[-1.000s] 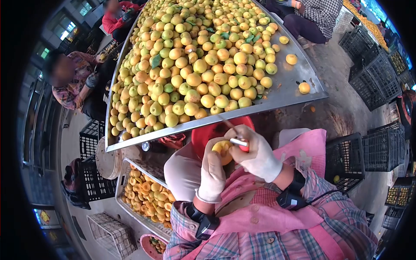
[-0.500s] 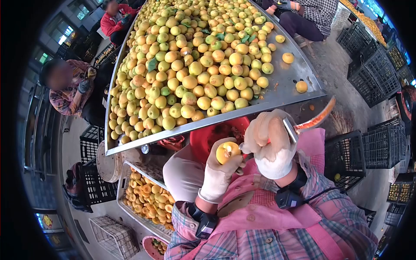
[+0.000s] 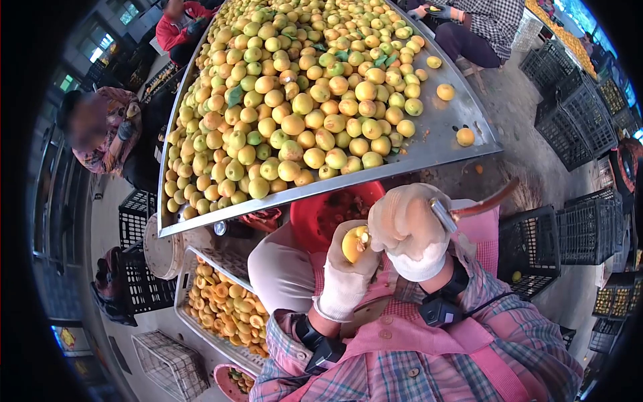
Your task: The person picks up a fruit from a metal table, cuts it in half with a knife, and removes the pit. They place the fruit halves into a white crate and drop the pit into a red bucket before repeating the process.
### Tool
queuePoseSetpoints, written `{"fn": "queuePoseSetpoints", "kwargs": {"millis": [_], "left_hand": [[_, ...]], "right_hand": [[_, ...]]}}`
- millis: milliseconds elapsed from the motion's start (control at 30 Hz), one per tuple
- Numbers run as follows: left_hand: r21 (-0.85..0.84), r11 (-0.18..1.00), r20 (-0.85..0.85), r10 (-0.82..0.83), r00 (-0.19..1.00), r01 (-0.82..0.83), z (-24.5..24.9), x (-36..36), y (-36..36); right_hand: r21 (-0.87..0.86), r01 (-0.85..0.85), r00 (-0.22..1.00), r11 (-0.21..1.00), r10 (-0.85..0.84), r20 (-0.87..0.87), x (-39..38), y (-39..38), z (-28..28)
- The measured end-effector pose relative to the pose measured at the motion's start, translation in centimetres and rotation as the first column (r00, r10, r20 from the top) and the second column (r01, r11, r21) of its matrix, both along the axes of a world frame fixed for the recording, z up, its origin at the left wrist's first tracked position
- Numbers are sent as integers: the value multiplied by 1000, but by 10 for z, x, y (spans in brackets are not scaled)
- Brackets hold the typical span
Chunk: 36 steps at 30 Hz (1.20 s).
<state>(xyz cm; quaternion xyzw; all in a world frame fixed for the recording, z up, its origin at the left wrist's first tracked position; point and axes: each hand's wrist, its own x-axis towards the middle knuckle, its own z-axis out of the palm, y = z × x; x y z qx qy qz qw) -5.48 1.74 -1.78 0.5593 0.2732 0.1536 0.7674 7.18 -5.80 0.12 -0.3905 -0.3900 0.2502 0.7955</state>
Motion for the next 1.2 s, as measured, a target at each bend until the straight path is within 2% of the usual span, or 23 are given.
{"fn": "queuePoseSetpoints", "kwargs": {"millis": [33,67,200,233,267,333,400,433,467,533,567,600,667,700,733,800,867,933,967,1000,1067,1100,1200], "left_hand": [[-9,1000,22,-16,1000,16,-3,-1,1],[-10,1000,21,-14,1000,14,-3,-2,1],[98,992,-51,-74,996,79,-1,-8,1],[127,986,-70,-98,993,106,-1,-8,3],[76,983,-71,-163,984,168,-4,-9,6],[208,966,41,-164,986,152,-7,-3,5],[199,942,-62,-264,962,271,-3,-5,12],[140,953,-34,-266,963,269,-8,-5,12],[152,950,-31,-271,962,273,-10,-8,13],[-16,944,-120,-330,936,330,-2,-5,16],[-56,947,-90,-320,943,316,3,-5,13],[-57,946,-98,-324,941,320,8,-4,12],[-86,956,25,-281,959,282,13,-3,11],[-22,960,54,-279,959,280,13,-4,7],[-18,961,51,-275,960,277,7,-4,4],[1,982,207,-187,960,191,-6,-3,-1],[59,990,132,-138,982,131,-9,-2,-7],[368,929,156,-19,988,-41,-16,2,-6],[206,978,43,-42,998,32,-14,-4,-6],[207,978,41,-41,998,32,-8,-4,-8],[304,952,153,-12,988,-36,1,2,-12],[347,937,142,2,990,-51,-10,-3,-12],[254,967,119,-6,993,-24,-38,-15,-6]], "right_hand": [[5,19,986,1000,-18,-165,-7,3,5],[4,17,986,1000,-16,-167,-10,3,4],[-257,-176,915,950,62,-398,-11,2,6],[-314,-68,997,947,58,-41,-5,5,1],[-329,68,943,942,48,330,3,8,-3],[-264,-117,987,957,141,73,-3,6,29],[-411,-253,967,876,236,-93,2,0,20],[-400,-240,969,885,196,-148,1,2,10],[-392,-233,971,890,193,-140,-1,1,6],[-349,-198,971,916,135,-198,-3,4,6],[-343,-194,971,919,131,-198,-4,5,7],[-265,-185,945,946,98,-312,-6,6,8],[-114,-143,849,983,63,-525,-10,7,14],[-249,-75,937,966,-18,-350,-8,6,24],[-245,-79,936,966,-12,-351,-9,6,28],[-249,-48,872,967,-81,-482,-12,7,32],[-213,-91,837,973,-41,-545,-13,8,21],[-281,-135,944,950,37,-327,-15,12,29],[-303,63,987,951,-14,161,-12,4,40],[-302,61,987,951,-13,159,-12,4,38],[-290,-109,978,951,154,139,-9,5,31],[-272,-126,973,954,172,152,-11,6,29],[-225,-141,952,964,194,237,-12,3,29]]}}
